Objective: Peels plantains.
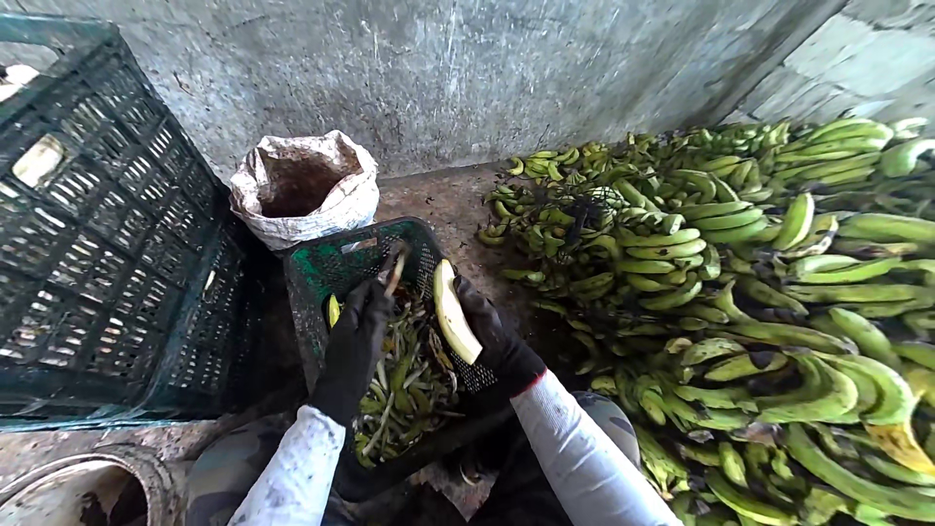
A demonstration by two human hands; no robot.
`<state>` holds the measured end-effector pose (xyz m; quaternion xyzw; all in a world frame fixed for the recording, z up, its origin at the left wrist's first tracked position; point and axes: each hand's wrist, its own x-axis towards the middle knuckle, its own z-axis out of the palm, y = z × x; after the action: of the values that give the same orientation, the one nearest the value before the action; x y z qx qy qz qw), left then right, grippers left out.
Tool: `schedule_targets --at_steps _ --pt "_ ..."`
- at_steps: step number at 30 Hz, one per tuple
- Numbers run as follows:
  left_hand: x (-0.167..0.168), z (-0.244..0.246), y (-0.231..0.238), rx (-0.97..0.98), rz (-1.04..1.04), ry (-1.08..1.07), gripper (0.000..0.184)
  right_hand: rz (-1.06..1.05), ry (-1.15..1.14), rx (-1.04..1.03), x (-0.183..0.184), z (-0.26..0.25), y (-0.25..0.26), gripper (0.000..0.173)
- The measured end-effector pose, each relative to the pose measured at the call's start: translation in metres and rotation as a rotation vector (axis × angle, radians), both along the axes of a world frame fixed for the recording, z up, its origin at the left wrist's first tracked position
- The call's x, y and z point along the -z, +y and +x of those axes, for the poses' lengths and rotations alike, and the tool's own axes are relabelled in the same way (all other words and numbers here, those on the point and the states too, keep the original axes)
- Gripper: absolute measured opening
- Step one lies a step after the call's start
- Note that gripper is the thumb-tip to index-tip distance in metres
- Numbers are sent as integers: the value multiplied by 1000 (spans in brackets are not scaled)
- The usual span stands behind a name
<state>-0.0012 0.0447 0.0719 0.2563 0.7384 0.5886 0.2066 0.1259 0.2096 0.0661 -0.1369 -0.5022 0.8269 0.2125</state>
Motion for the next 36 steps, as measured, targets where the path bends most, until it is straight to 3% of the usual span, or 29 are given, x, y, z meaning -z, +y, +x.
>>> schedule_targets --at_steps 2,4,7,9,11,13,15,19,22,25,30,34,36 --pt "-2 2 1 11 37 -240 42 -137 45 35 5 -2 5 43" --pt "0 7 -3 129 -68 -197 46 -250 33 139 1 -5 5 43" --pt "8 23 -7 280 -196 348 55 -358 79 163 6 -7 10 59" --pt "22 32 -5 224 -165 760 63 -342 106 227 11 -3 10 49" --pt "28 38 -2 147 -152 962 61 -399 92 340 12 -6 10 50" --pt "27 41 -2 158 -212 935 57 -429 65 295 14 -7 10 50" --pt "19 38 0 241 -284 698 54 -392 3 177 13 -7 7 49" --pt "7 16 4 228 -325 224 49 -34 -24 -65 13 -6 -2 36" --pt "9 -1 3 129 -350 64 46 243 -121 -222 2 1 -10 56" --pt "14 -9 -1 90 -376 11 49 178 -117 -205 3 5 -11 63" --pt "2 6 -9 216 -340 201 53 -223 9 -14 11 3 7 43" --pt "21 29 -11 296 -189 813 59 -330 46 50 19 9 18 50" --pt "24 40 -9 303 -190 932 59 -341 -13 123 15 11 16 51"
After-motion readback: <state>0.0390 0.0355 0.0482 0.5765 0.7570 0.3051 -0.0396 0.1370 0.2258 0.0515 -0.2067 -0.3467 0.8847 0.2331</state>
